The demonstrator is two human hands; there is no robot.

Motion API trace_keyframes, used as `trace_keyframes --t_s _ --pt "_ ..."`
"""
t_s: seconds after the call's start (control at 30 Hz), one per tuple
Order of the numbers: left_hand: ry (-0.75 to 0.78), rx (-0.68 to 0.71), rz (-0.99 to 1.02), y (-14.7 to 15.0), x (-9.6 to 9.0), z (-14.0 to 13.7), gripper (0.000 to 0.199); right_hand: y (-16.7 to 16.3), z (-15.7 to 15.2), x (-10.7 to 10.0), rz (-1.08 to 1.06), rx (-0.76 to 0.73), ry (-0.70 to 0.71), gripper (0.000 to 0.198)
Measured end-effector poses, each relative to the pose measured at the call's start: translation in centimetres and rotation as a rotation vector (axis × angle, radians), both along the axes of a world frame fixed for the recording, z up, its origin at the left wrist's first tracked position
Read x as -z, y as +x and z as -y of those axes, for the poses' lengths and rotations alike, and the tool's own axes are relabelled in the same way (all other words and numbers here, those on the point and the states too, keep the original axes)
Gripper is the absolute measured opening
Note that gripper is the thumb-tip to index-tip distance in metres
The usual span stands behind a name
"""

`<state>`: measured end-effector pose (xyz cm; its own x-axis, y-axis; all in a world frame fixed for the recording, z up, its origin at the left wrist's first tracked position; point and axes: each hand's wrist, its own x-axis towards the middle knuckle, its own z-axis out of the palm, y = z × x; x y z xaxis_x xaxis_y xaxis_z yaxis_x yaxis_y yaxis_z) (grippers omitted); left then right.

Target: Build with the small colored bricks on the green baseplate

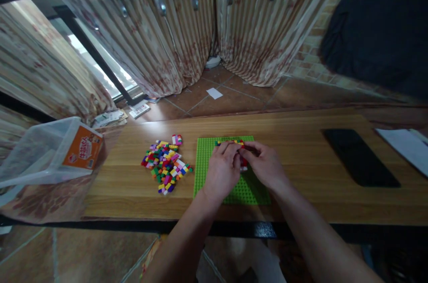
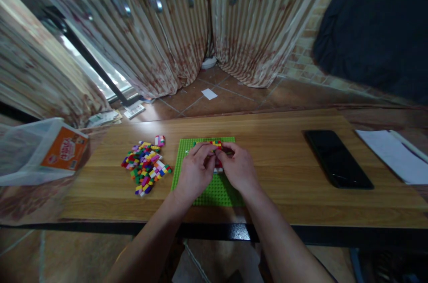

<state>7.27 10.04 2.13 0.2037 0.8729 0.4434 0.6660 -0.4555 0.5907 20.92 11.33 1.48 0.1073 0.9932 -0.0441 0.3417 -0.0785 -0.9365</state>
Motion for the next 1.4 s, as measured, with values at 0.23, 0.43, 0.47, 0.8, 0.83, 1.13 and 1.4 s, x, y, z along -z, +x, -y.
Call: trace_keyframes --t_s 0.23,0.43,0.47,0.8,0.83,1.13,1.4 --pt "-0.009 0.015 0.070 -0.2 -0.7 0.6 0.021 0.0 -0.3 0.3 0.012 0.024 0.011 0.024" --pt "-0.001 -0.068 0.079 -5.2 -1.7 0.1 0.029 -0.1 -0.2 0.5 0.020 0.056 -0.002 0.025" --pt "-0.047 -0.053 0.061 -6.6 -1.8 -0.2 0.033 -0.1 -0.2 0.5 0.022 0.056 -0.006 0.025" --pt "-0.335 0.215 -0.182 -13.8 -2.0 -0.2 0.025 0.9 0.0 0.4 0.019 0.010 0.035 0.028" --pt "-0.334 0.221 -0.218 -13.8 -1.8 -0.2 0.025 1.0 0.0 0.3 0.025 0.011 0.039 0.028" --pt "-0.377 0.174 -0.362 -14.0 -2.0 -0.4 0.019 1.1 0.0 0.3 0.104 0.006 0.068 0.028" --pt "-0.271 0.133 -0.049 -11.4 -2.7 -0.3 0.011 1.5 -0.3 0.3 0.003 0.056 0.085 0.031"
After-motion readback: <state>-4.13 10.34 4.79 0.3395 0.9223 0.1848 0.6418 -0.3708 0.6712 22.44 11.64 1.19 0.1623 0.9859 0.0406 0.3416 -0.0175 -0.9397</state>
